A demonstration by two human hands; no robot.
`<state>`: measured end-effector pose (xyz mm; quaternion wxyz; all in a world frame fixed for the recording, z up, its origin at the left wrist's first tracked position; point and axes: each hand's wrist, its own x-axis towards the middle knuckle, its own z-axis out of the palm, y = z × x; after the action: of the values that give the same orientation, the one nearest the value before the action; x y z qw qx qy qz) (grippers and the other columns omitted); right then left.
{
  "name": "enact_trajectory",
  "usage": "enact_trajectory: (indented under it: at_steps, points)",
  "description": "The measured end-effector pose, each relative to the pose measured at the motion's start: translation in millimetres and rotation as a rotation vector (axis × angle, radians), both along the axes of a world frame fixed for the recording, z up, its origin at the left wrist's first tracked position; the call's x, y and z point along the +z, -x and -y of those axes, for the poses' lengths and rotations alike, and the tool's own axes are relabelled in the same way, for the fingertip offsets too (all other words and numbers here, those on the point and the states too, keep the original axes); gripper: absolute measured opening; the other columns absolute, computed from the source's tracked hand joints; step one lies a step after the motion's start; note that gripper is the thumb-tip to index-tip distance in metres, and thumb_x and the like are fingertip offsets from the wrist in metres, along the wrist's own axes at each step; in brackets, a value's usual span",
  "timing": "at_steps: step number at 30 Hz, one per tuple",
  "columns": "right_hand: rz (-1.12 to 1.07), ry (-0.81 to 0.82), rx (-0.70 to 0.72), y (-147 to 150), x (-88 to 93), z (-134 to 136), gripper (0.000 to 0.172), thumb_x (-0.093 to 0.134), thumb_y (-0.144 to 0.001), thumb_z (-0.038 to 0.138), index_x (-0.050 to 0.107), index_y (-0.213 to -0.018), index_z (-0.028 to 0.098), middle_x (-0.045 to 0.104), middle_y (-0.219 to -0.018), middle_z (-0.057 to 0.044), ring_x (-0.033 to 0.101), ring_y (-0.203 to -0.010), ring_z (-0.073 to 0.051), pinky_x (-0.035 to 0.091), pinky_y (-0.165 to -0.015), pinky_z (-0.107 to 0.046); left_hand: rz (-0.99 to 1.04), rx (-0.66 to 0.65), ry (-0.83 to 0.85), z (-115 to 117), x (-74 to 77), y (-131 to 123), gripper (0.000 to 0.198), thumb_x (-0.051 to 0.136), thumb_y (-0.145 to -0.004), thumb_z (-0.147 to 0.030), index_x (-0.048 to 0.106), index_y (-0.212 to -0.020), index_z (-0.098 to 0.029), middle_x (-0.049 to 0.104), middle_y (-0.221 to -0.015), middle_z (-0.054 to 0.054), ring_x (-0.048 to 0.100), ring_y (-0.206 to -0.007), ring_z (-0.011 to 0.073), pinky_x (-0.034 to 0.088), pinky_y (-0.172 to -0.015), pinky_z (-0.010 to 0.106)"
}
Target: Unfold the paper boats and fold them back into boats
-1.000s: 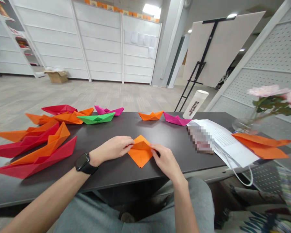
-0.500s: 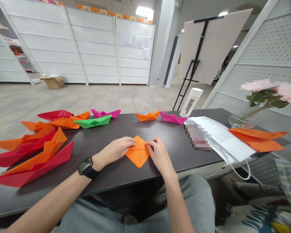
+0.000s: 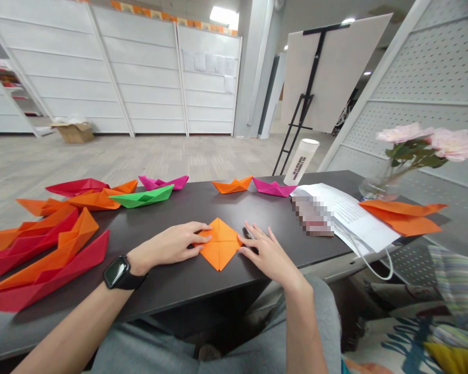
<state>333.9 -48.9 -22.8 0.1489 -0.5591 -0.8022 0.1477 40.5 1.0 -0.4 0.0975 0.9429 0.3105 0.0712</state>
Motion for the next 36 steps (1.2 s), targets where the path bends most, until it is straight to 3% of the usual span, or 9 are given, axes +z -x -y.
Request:
enact_trajectory:
  at_steps: [4, 8, 14, 20, 24, 27, 30, 33, 36]
  points:
    - [-0.022, 0.022, 0.012, 4, 3.2, 2, 0.041, 0.050, -0.097, 0.047, 0.062, -0.132, 0.030, 0.035, -0.157, -0.009, 0.028, -0.147, -0.030, 0.014, -0.119, -0.060, 0.072, 0.150, 0.037, -5, -3.4, 1, 0.026, 0.053, -0.094, -0.039, 0.073, -0.089, -0.022, 0.061, -0.135, 0.009, 0.061, -0.118, 0.0270, 0.046, -0.102, 0.039]
    - [-0.074, 0.006, 0.074, 17, 9.5, 4, 0.035, 0.050, -0.098, 0.040, 0.067, -0.125, 0.027, 0.042, -0.154, -0.011, 0.032, -0.146, -0.027, 0.016, -0.120, -0.056, 0.354, 0.270, 0.178, -10, -19.5, -11, 0.020, 0.060, -0.088, -0.034, 0.062, -0.104, -0.022, 0.068, -0.116, 0.008, 0.064, -0.107, 0.0259, 0.048, -0.097, 0.042]
    - [-0.317, -0.054, 0.046, 24, 12.1, 6, 0.040, 0.056, -0.094, 0.033, 0.057, -0.133, 0.026, 0.049, -0.149, -0.010, 0.041, -0.141, -0.024, 0.020, -0.120, -0.054, 0.838, 0.440, 0.612, -13, -21.1, -18, 0.051, 0.074, -0.064, -0.021, 0.055, -0.111, -0.019, 0.065, -0.097, 0.004, 0.066, -0.084, 0.0205, 0.054, -0.081, 0.039]
    - [-0.660, 0.042, 0.035, 35, 8.9, 7, 0.106, 0.083, -0.069, 0.040, 0.020, -0.154, 0.028, 0.041, -0.154, -0.014, 0.042, -0.140, -0.027, 0.036, -0.114, -0.047, 1.221, 0.268, 0.867, -4, 3.5, -15, 0.020, 0.078, -0.068, -0.027, 0.060, -0.073, -0.019, 0.057, -0.082, -0.001, 0.060, -0.080, 0.0154, 0.052, -0.083, 0.033]
    - [-0.759, 0.002, 0.210, 61, 8.3, 8, 0.075, 0.078, -0.076, 0.027, 0.044, -0.143, 0.028, 0.052, -0.146, -0.008, 0.051, -0.133, -0.024, 0.039, -0.112, -0.040, 1.312, 0.143, 0.936, -1, 3.0, -20, 0.037, 0.078, -0.070, -0.039, 0.051, -0.059, -0.018, 0.050, -0.076, -0.002, 0.060, -0.075, 0.0138, 0.049, -0.096, 0.042]
    - [-0.825, -0.077, 0.215, 77, 8.3, 6, 0.035, 0.062, -0.086, 0.015, 0.064, -0.119, 0.023, 0.068, -0.122, -0.005, 0.065, -0.111, -0.019, 0.049, -0.098, -0.031, 1.257, 0.193, 0.864, -5, -2.8, -20, 0.045, 0.080, -0.066, -0.048, 0.049, -0.056, -0.017, 0.057, -0.085, 0.003, 0.063, -0.093, 0.0231, 0.048, -0.095, 0.045]
    - [-0.812, -0.167, 0.072, 80, 8.7, 5, 0.018, 0.055, -0.089, 0.015, 0.070, -0.096, 0.021, 0.072, -0.094, -0.002, 0.068, -0.087, -0.017, 0.053, -0.084, -0.029, 1.131, 0.295, 0.662, -9, -6.4, -15, 0.037, 0.084, -0.064, -0.041, 0.056, -0.059, -0.017, 0.062, -0.105, 0.009, 0.060, -0.107, 0.0285, 0.048, -0.093, 0.042]
    - [-0.747, -0.278, 0.040, 72, 8.8, 4, 0.018, 0.057, -0.087, 0.014, 0.070, -0.096, 0.022, 0.071, -0.112, -0.006, 0.066, -0.105, -0.021, 0.051, -0.095, -0.035, 0.996, 0.284, 0.487, -12, -7.7, -10, 0.022, 0.079, -0.069, -0.031, 0.063, -0.062, -0.017, 0.063, -0.102, 0.008, 0.062, -0.097, 0.0247, 0.049, -0.086, 0.039]
    - [-0.581, -0.250, 0.211, 62, 6.1, 3, 0.037, 0.050, -0.086, 0.004, 0.068, -0.112, 0.025, 0.055, -0.143, -0.006, 0.052, -0.131, -0.021, 0.042, -0.108, -0.039, 0.852, 0.205, 0.365, -12, -9.1, -9, 0.018, 0.069, -0.075, -0.023, 0.064, -0.058, -0.017, 0.064, -0.091, 0.006, 0.063, -0.085, 0.0211, 0.050, -0.083, 0.037]
